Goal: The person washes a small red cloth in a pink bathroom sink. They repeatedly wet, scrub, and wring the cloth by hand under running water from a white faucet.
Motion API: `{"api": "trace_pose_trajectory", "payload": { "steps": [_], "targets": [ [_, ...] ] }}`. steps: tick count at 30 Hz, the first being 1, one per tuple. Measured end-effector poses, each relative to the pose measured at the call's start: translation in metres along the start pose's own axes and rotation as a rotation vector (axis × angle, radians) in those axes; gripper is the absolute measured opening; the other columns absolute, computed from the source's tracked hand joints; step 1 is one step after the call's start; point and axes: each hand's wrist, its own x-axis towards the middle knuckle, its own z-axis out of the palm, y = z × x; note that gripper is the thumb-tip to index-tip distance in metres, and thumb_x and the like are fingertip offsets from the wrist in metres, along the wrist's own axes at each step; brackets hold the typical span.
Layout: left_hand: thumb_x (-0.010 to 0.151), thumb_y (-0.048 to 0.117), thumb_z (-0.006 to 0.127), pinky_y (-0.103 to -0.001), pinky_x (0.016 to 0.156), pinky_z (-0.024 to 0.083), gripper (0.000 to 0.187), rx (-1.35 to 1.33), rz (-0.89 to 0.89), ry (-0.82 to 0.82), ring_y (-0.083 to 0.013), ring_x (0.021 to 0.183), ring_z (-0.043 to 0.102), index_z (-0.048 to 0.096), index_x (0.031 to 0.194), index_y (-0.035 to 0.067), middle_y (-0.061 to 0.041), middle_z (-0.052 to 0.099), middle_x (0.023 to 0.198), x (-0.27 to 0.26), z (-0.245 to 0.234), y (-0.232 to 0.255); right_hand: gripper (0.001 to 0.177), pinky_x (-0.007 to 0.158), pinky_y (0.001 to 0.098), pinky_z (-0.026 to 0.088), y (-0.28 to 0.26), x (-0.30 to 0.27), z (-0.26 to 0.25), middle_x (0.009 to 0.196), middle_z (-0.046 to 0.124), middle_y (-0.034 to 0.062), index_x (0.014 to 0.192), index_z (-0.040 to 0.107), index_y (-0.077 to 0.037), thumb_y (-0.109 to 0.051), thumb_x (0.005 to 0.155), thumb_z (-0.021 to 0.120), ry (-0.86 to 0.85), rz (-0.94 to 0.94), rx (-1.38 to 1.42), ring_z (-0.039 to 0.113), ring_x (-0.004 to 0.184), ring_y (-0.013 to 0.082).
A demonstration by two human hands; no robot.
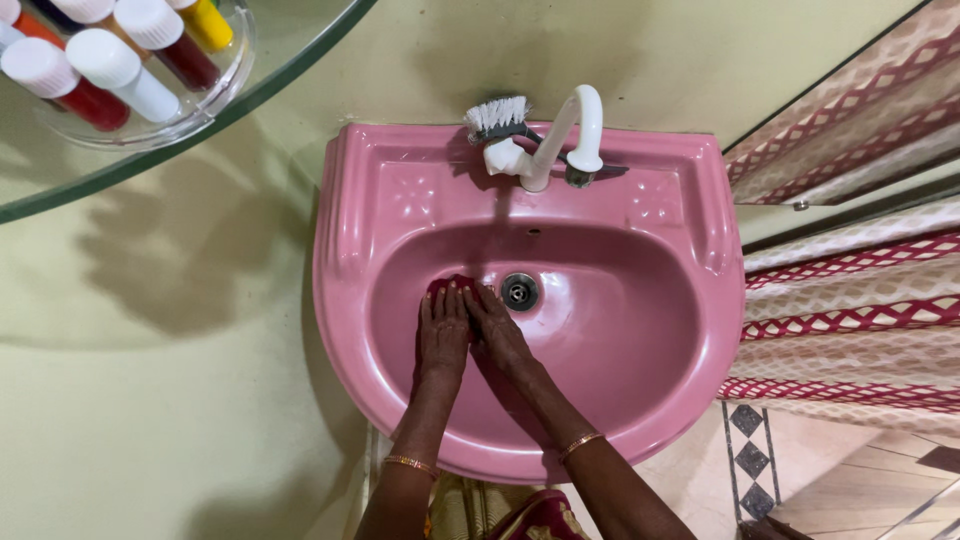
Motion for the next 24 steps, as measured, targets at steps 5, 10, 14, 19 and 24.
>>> {"api": "trace_pose_trajectory", "payload": {
  "steps": [5, 10, 14, 19, 24],
  "targets": [
    [0.100, 0.018, 0.054, -0.051, 0.127, 0.007, 0.076, -0.091, -0.030, -0.131, -0.0299, 0.157, 0.016, 0.015, 0.162, 0.000, -0.014, 0.016, 0.171, -0.019, 0.003, 0.007, 0.076, 0.129, 0.0452, 0.017, -0.001, -0.016, -0.008, 0.168, 0.022, 0.0173, 0.158, 0.032, -0.008, 0.001, 0.090, 0.063, -0.100, -0.103, -0.048, 0.022, 0.156, 0.0326],
    [0.096, 0.016, 0.056, -0.049, 0.125, 0.006, 0.085, 0.052, -0.007, -0.190, -0.0335, 0.155, 0.014, 0.010, 0.164, -0.002, -0.019, 0.013, 0.170, -0.016, 0.006, 0.013, 0.069, 0.127, 0.0464, 0.018, -0.029, -0.026, -0.024, 0.167, 0.023, 0.0158, 0.159, 0.029, -0.010, -0.010, 0.098, 0.062, -0.095, -0.026, -0.061, 0.020, 0.155, 0.0340],
    [0.100, 0.014, 0.049, -0.045, 0.127, 0.010, 0.071, -0.006, 0.015, -0.009, -0.0292, 0.156, 0.017, 0.016, 0.161, -0.002, -0.017, 0.014, 0.171, 0.004, 0.020, 0.006, 0.068, 0.126, 0.0473, 0.020, -0.021, -0.011, -0.019, 0.167, 0.026, 0.0183, 0.159, 0.031, -0.007, -0.004, 0.098, 0.060, -0.002, -0.071, -0.058, 0.023, 0.155, 0.0366],
    [0.097, 0.010, 0.045, -0.039, 0.127, 0.013, 0.068, -0.129, 0.034, 0.134, -0.0229, 0.155, 0.020, 0.020, 0.159, -0.001, -0.015, 0.019, 0.169, 0.026, 0.031, -0.001, 0.073, 0.126, 0.0445, 0.027, -0.002, 0.010, -0.008, 0.166, 0.030, 0.0179, 0.157, 0.037, -0.008, 0.004, 0.089, 0.061, 0.071, -0.071, -0.088, 0.028, 0.154, 0.0360],
    [0.100, 0.013, 0.048, -0.040, 0.127, 0.016, 0.067, -0.111, 0.026, 0.078, -0.0247, 0.154, 0.024, 0.021, 0.158, -0.005, -0.016, 0.023, 0.169, 0.022, 0.032, 0.005, 0.068, 0.126, 0.0457, 0.027, -0.009, 0.001, -0.015, 0.164, 0.032, 0.0174, 0.155, 0.040, -0.008, 0.001, 0.091, 0.063, 0.050, -0.064, -0.068, 0.030, 0.153, 0.0358]
  ]
}}
